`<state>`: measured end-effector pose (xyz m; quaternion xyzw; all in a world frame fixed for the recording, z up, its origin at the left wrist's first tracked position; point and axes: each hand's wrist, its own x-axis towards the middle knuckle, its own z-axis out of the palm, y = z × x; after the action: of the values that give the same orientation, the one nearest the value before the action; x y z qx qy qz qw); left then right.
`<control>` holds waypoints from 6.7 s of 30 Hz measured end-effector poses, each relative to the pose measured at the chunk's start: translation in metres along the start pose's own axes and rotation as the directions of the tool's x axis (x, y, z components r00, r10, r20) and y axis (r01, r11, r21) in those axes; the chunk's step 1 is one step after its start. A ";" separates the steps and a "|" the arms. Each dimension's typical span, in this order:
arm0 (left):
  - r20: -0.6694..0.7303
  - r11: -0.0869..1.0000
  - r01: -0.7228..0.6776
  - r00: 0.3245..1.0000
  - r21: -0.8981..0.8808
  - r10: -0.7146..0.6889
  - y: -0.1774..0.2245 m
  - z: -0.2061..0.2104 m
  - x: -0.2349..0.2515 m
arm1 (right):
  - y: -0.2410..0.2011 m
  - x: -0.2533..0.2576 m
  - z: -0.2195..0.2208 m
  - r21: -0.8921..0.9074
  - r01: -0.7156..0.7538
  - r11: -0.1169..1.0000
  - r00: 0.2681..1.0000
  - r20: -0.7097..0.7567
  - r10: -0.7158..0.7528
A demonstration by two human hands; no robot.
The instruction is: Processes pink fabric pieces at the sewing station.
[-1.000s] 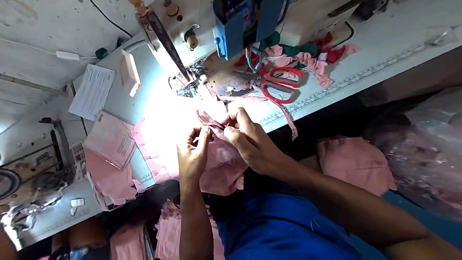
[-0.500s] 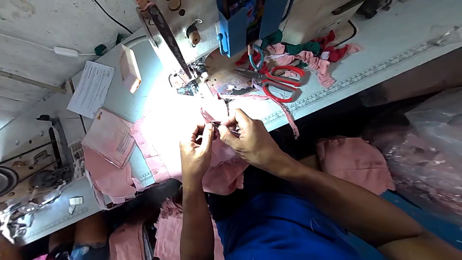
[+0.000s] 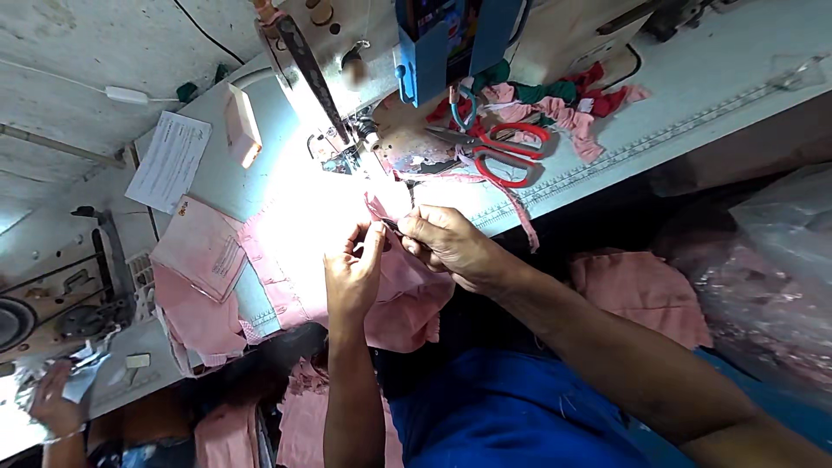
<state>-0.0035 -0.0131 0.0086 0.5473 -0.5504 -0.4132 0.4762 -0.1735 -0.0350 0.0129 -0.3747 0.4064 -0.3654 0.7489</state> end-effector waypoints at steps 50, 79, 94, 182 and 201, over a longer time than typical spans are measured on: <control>0.024 0.997 0.040 0.999 -0.070 -0.038 -0.001 -0.001 0.001 | -0.003 0.002 0.001 0.203 -0.173 0.964 0.983 0.096 0.156; 0.029 0.998 0.039 0.999 -0.052 -0.037 0.000 0.001 0.000 | -0.003 0.002 0.005 -0.111 0.123 0.986 0.989 -0.063 -0.131; 0.026 0.996 0.054 0.998 -0.074 -0.053 -0.003 0.001 0.000 | -0.011 0.002 0.000 0.024 -0.054 0.998 0.998 0.016 0.054; -0.167 0.996 -0.023 0.985 0.085 0.037 0.006 0.000 0.005 | -0.001 0.022 0.009 -0.512 0.174 0.841 0.952 -0.129 -0.276; -0.153 1.000 0.016 0.988 -0.025 -0.020 0.011 0.002 0.010 | -0.006 -0.007 0.001 -0.534 0.194 0.823 0.961 -0.064 -0.268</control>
<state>-0.0076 -0.0230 0.0198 0.5767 -0.5021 -0.3806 0.5200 -0.1764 -0.0315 0.0206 -0.5847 0.4920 -0.3537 0.5394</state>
